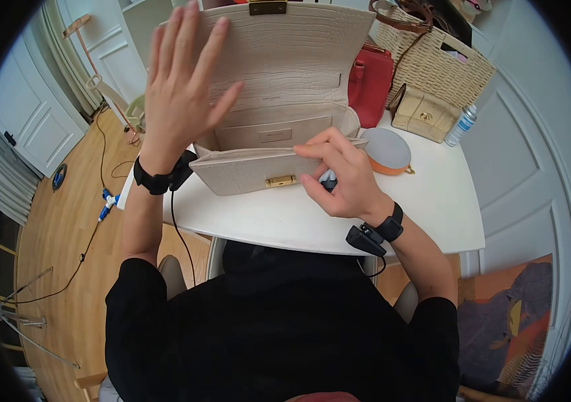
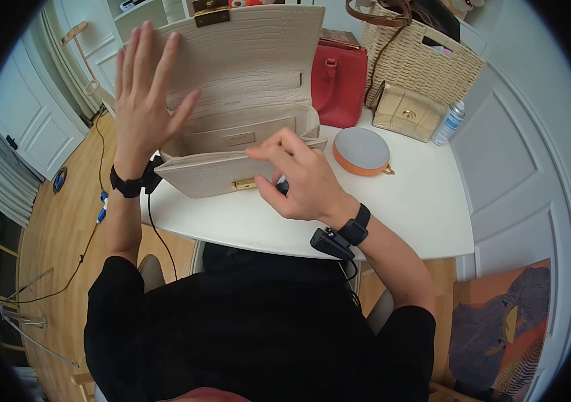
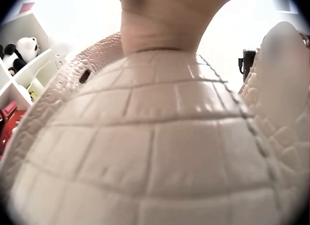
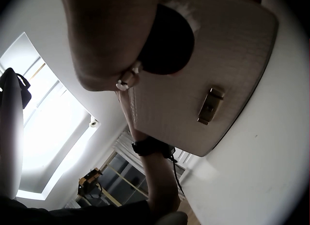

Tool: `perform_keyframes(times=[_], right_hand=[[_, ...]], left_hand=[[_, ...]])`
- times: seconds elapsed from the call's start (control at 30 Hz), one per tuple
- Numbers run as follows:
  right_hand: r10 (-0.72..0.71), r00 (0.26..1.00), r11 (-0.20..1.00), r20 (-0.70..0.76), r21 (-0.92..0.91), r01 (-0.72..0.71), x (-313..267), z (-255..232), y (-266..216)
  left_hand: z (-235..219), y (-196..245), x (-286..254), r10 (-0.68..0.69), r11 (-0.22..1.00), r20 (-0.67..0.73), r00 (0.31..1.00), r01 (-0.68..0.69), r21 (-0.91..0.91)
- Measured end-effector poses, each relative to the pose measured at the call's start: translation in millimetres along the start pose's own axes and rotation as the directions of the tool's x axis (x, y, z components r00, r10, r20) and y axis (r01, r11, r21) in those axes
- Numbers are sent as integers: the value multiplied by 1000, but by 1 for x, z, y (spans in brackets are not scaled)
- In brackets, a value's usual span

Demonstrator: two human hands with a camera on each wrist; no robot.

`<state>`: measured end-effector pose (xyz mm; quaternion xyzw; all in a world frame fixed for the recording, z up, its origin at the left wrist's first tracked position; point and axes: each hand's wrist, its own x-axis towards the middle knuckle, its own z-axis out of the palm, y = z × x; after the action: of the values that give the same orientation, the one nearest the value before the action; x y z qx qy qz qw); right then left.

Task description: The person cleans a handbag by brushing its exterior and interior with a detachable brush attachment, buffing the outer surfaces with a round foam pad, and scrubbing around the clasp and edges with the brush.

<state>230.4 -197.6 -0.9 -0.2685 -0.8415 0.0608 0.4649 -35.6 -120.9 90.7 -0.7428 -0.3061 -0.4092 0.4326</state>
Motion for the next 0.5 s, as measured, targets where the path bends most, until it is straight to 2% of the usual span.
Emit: perform_keyframes(times=[0.03, 0.07, 0.2, 0.27, 0.3, 0.37, 0.4, 0.47, 0.5], right_hand=[[0, 1000, 1000, -5, -4, 0, 0, 0, 0], [-2, 1000, 1000, -4, 23, 2, 0, -1, 1], [38, 999, 991, 3, 125, -38, -1, -2, 3], [32, 999, 991, -3, 127, -32, 0, -3, 4], [28, 1000, 991, -6, 131, -27, 1, -4, 4], [36, 999, 990, -2, 137, -35, 1, -5, 4], [45, 999, 989, 0, 141, -44, 1, -5, 4], [45, 999, 990, -7, 137, -44, 2, -5, 4], [45, 999, 990, -15, 133, -42, 2, -5, 4]], left_hand=[[0, 1, 4, 32, 997, 18, 999, -31, -76], [-2, 4, 7, 49, 995, 75, 996, -42, -87], [7, -2, 12, 98, 990, 112, 989, -86, -111], [18, -17, 10, 103, 991, 250, 963, -78, -109], [23, -22, 9, 103, 991, 252, 962, -77, -109], [34, -29, 6, 94, 992, 395, 914, -52, -116], [38, -31, 5, 94, 992, 395, 914, -52, -116], [45, -36, 1, 56, 989, 601, 797, 40, -145], [49, -40, -3, 56, 988, 602, 796, 41, -146]])
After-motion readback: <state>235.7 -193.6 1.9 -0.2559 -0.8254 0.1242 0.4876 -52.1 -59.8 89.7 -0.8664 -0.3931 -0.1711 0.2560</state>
